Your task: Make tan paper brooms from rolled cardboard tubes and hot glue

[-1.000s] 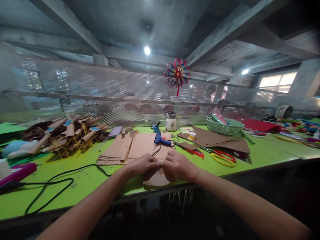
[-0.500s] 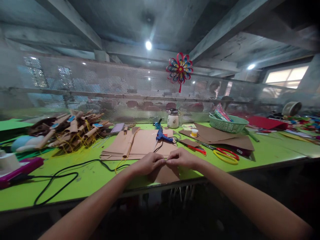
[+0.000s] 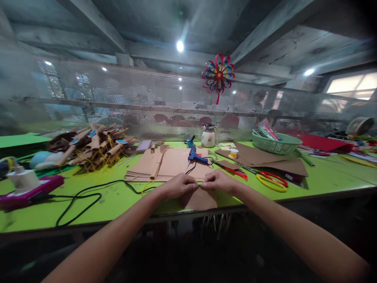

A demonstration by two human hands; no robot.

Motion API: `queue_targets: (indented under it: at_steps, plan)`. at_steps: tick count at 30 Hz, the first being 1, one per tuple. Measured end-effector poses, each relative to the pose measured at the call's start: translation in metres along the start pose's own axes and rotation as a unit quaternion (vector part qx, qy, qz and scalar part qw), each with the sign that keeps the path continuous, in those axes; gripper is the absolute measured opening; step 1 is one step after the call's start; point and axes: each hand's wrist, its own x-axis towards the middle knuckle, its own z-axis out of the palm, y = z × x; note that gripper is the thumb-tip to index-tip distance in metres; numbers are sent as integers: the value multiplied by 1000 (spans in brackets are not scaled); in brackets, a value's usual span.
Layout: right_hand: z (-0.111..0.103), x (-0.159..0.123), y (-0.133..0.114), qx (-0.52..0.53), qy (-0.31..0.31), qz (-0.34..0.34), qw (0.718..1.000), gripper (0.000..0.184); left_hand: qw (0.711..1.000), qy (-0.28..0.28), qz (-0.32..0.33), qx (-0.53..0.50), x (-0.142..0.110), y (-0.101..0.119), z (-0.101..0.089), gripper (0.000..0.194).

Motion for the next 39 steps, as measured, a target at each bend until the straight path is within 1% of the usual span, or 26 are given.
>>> queue_targets:
  at_steps: [3,6,10,13,17,20,22,26,29,32,34,37,39]
  plan:
    - [-2,1,0,34,7,26,999,37,1000,8,0,-2,0,0,-1,41]
    - [-5,1,0,50,28,41,998,36,1000,12,-1,-6,-1,1,-2,40]
    - [-6,0,2,33,19,32,999,38,1000,21,8,-5,0,0,-1,39]
    - [-2,0,3,40,46,28,998,38,1000,28,9,-4,1,-3,0,40]
    - [4,-1,5,45,71,21,996,40,999,28,-16,-19,-1,-4,-1,43]
    - [6,-1,8,23,85,0,996,41,999,28,-30,-26,-2,-3,-2,44]
    - [5,0,11,-5,76,-9,997,43,999,27,-31,-28,-2,-2,-3,43]
    - [-2,4,17,-49,27,-18,998,45,998,28,-39,-33,-2,-2,-4,43]
    - [-6,6,19,-41,1,-25,999,45,997,30,-55,-54,-2,-3,-4,43]
    - [-8,6,19,-27,-5,-34,999,43,994,30,-67,-80,-1,-4,-5,43]
    - [-9,6,19,-13,10,-21,1000,41,993,31,-70,-86,-1,-5,-6,42]
    - [-11,4,20,13,57,6,998,37,993,40,-76,-81,-1,-5,-8,43]
    - [-12,3,21,20,83,11,996,36,993,48,-80,-75,0,-6,-9,43]
